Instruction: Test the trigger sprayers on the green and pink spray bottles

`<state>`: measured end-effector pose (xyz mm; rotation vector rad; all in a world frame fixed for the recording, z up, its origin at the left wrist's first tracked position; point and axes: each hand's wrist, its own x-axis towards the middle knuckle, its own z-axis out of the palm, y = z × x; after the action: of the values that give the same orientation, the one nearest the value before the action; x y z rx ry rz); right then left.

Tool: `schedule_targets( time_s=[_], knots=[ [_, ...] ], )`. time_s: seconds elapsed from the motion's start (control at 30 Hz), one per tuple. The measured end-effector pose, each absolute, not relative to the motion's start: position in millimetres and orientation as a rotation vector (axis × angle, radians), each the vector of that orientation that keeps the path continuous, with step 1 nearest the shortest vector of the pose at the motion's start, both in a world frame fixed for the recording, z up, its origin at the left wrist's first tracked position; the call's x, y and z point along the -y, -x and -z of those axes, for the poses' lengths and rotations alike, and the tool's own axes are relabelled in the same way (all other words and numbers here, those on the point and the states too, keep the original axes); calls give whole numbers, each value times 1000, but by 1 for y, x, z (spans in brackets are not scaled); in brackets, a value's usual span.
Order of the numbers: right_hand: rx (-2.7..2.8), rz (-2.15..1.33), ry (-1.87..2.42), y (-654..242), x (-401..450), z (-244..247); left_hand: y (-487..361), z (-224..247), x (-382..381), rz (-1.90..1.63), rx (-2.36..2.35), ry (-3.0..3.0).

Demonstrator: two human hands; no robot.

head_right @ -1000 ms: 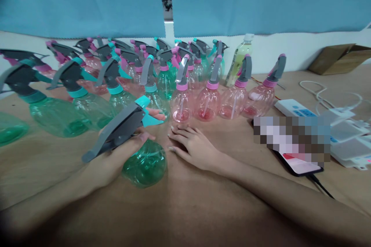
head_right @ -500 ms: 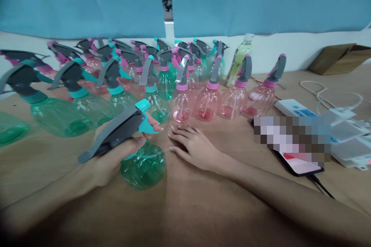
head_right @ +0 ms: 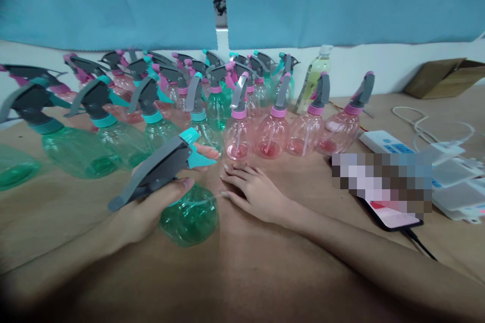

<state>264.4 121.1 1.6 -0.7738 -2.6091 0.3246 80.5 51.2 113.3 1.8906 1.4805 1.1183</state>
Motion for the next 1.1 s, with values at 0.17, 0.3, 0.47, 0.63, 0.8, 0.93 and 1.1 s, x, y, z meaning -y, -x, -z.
schedule_targets(
  time_s=[0.17, 0.3, 0.47, 0.63, 0.8, 0.93, 1.1],
  knots=[
    [2624, -301, 785, -264, -122, 0, -81, -111, -50, -1075, -1454, -1867],
    [2632, -297, 792, -264, -122, 1, -81, -108, -52, -1107, -1375, -1868],
    [2637, -290, 784, -265, -121, 0, -81, -101, -55, -1168, -1289, -1867],
    [2636, -261, 775, -264, -121, 1, -80, -98, -53, -1155, -1277, -1859],
    [2629, -333, 735, -265, -116, -13, -79, -101, -49, -1153, -1316, -1932],
    [2600, -459, 740, -263, -102, -41, -70, -102, -45, -1175, -1319, -1880],
    [2576, -601, 661, -242, -73, -72, -36, -102, -27, -1195, -1386, -1859]
  ],
)
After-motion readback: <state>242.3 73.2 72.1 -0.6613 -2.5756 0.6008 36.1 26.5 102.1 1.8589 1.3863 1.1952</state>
